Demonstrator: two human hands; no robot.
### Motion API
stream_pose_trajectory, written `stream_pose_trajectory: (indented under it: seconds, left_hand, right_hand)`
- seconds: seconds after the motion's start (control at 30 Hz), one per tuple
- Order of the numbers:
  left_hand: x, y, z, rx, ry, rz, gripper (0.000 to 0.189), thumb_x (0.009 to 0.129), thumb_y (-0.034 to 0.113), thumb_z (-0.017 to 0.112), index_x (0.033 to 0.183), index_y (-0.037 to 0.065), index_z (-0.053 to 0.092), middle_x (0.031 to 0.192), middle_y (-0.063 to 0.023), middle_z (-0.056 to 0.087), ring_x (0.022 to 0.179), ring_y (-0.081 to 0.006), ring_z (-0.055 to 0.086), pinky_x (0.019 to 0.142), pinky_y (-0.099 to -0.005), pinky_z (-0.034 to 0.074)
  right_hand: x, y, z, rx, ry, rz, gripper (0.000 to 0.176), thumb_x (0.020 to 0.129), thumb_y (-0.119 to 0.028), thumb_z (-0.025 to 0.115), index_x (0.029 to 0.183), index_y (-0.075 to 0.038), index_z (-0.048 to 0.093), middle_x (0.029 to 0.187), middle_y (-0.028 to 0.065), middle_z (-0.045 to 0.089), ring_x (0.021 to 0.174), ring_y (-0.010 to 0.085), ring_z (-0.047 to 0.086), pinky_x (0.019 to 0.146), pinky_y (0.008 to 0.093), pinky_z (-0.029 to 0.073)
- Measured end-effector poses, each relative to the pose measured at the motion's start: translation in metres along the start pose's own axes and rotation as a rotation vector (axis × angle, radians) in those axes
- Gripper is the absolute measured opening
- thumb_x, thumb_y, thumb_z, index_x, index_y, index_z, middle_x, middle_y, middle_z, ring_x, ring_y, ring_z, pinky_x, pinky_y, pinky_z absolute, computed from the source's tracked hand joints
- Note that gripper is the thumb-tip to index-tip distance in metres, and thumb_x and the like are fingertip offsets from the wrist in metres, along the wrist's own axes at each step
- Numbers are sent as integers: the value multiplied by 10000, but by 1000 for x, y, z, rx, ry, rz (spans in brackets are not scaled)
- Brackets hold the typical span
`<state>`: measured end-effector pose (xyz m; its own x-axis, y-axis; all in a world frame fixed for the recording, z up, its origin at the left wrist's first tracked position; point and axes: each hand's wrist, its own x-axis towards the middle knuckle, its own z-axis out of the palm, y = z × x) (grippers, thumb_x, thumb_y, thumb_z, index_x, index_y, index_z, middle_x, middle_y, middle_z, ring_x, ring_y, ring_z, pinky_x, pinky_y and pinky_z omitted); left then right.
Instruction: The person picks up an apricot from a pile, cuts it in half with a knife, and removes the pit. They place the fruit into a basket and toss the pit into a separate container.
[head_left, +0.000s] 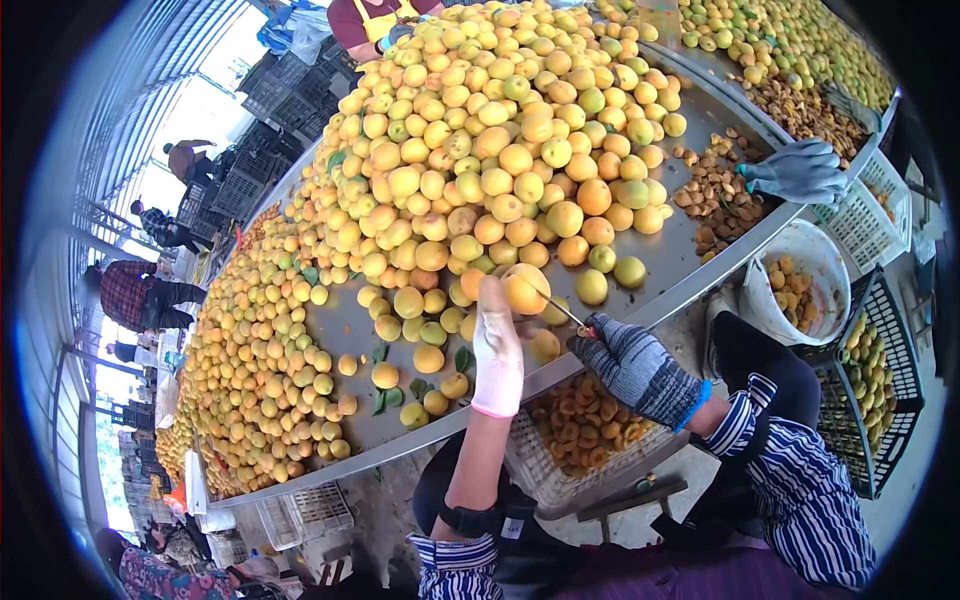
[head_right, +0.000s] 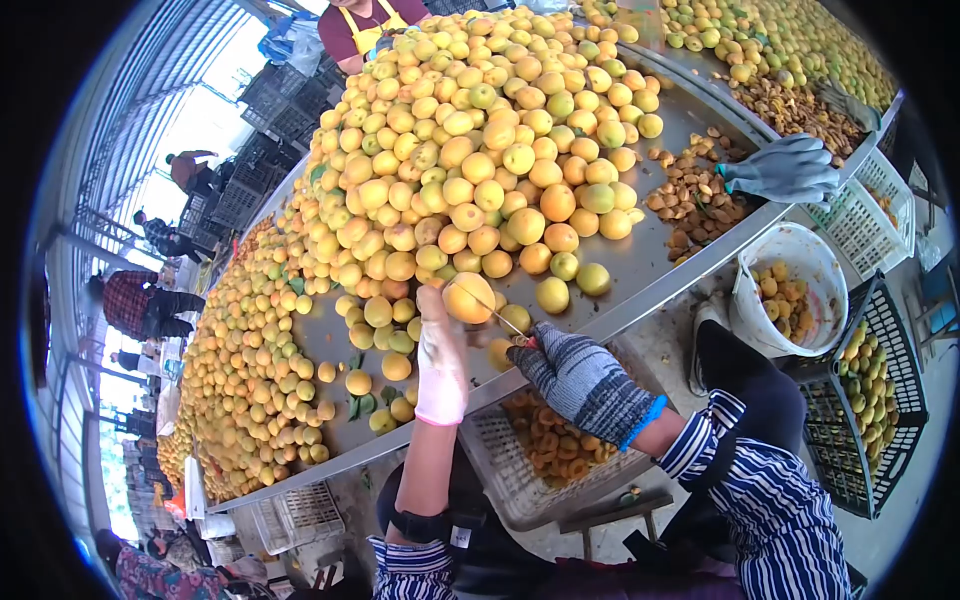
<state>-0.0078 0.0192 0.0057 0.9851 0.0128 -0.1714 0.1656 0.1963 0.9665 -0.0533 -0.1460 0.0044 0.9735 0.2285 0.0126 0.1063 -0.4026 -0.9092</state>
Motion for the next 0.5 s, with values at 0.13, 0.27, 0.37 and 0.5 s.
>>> stream_pose_trajectory:
  seconds: [0.13, 0.27, 0.37, 0.5]
  left_hand:
    - [0, -3, 4, 679, 133, 428, 598, 902, 586, 371, 1135, 57, 522, 896, -68, 578, 688, -110, 533, 546, -223, 419]
    - [-9, 8, 7, 302, -1, -79, 609, 893, 610, 379, 1020, 37, 545, 829, -39, 543, 607, -64, 449, 486, -199, 329]
    - [-5, 10, 9, -27, -66, -235, 591, 851, 636, 445, 919, 58, 548, 737, -16, 524, 571, -56, 429, 458, -188, 293]
    - [-6, 13, 14, -213, -53, -341, 520, 855, 593, 496, 878, 75, 527, 701, -1, 512, 546, -57, 428, 446, -200, 307]
  right_hand:
    - [-4, 5, 1, -42, 0, -41, 206, 880, -197, 568, 903, 5, 529, 717, 215, 574, 699, 377, 589, 609, 411, 460]
    - [-2, 11, 8, -103, 28, -71, 225, 890, -230, 540, 880, -8, 506, 673, 212, 566, 669, 385, 582, 591, 445, 455]
    - [2, 15, 14, -162, 26, -65, 246, 901, -260, 511, 877, -17, 486, 637, 214, 561, 643, 386, 581, 579, 475, 453]
    - [3, 15, 15, -195, 41, -68, 241, 907, -260, 495, 883, -21, 483, 645, 213, 561, 657, 395, 579, 582, 477, 455]
